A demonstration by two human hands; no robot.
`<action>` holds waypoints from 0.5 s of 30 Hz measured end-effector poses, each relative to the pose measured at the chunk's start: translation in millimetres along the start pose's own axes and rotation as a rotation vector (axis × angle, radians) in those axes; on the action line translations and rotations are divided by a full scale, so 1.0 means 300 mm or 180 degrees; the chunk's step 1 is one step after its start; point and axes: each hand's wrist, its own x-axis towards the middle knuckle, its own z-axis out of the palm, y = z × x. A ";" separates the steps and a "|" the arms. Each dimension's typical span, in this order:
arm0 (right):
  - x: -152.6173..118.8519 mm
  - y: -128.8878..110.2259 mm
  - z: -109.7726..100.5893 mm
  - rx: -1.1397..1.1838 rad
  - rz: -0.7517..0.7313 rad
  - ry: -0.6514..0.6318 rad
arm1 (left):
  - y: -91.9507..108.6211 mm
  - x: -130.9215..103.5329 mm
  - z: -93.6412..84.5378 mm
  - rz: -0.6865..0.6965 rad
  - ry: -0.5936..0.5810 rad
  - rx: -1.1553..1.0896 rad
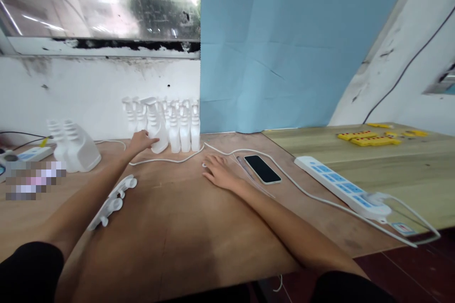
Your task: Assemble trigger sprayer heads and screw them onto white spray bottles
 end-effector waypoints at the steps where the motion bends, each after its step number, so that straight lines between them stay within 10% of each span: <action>1: -0.001 -0.003 0.011 -0.0061 -0.0058 0.0011 | 0.001 0.003 0.018 -0.0044 -0.0038 -0.0019; 15: 0.007 -0.035 0.033 0.0568 -0.0655 0.0098 | 0.067 -0.016 0.105 -0.0361 -0.0245 -0.0636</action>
